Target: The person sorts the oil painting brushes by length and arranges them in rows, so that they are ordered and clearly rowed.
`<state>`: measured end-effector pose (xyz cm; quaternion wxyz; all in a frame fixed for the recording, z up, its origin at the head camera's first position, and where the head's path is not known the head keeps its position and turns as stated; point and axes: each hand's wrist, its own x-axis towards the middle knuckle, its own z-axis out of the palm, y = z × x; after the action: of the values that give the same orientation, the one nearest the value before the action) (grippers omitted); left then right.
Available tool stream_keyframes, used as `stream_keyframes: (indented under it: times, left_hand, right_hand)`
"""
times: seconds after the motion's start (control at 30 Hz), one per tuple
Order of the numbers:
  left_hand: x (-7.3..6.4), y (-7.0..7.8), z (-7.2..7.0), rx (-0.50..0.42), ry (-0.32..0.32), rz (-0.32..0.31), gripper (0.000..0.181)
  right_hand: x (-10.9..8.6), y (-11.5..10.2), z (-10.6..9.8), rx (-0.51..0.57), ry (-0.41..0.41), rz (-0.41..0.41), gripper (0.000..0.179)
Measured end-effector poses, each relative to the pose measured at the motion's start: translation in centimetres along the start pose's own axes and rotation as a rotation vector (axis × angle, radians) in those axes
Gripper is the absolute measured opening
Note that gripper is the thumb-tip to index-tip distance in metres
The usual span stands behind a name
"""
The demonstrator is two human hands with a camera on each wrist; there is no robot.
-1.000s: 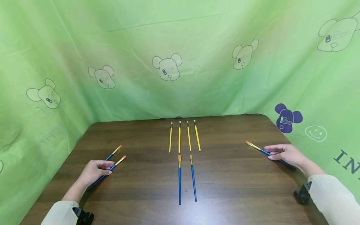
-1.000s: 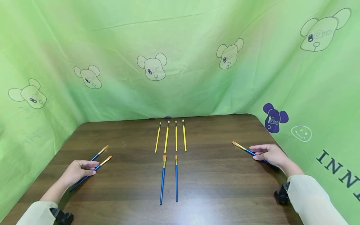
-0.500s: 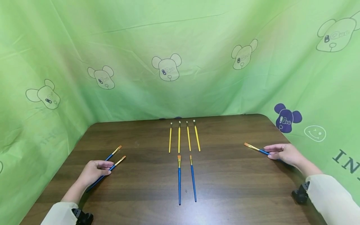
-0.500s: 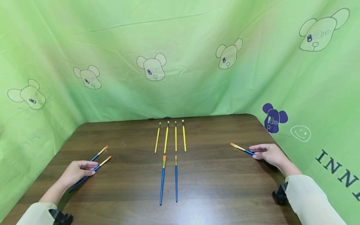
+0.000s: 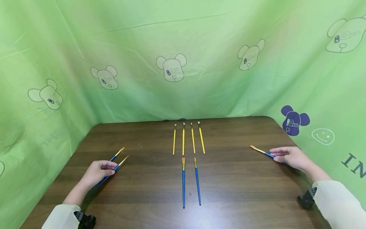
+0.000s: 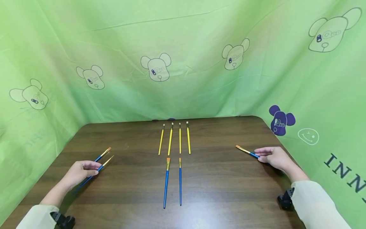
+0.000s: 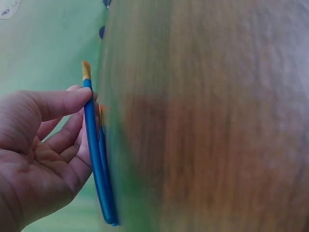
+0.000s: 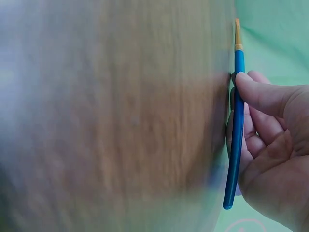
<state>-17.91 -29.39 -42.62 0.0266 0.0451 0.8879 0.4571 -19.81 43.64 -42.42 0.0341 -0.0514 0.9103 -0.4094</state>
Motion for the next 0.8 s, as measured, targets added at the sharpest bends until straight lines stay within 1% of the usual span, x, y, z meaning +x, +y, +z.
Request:
stream_keyframes:
  times: [0.17,0.37,0.53,0.8]
  left_hand:
    - [0.0,0.5,0.2,-0.038,-0.019,0.001,0.024]
    - [0.1,0.9,0.5,-0.084,-0.046,-0.002,0.027]
    - [0.2,1.3,0.9,-0.135,-0.085,0.001,0.031]
    - [0.5,2.5,1.7,-0.161,-0.118,-0.015,0.031]
  right_hand:
    - [-0.1,-0.8,0.4,0.0,-0.006,-0.012,0.043]
    - [0.0,-2.0,1.2,0.004,-0.016,-0.046,0.039]
    - [0.0,-2.9,2.0,0.038,-0.04,-0.069,0.038]
    - [0.1,-4.6,3.5,0.083,-0.078,-0.124,0.037]
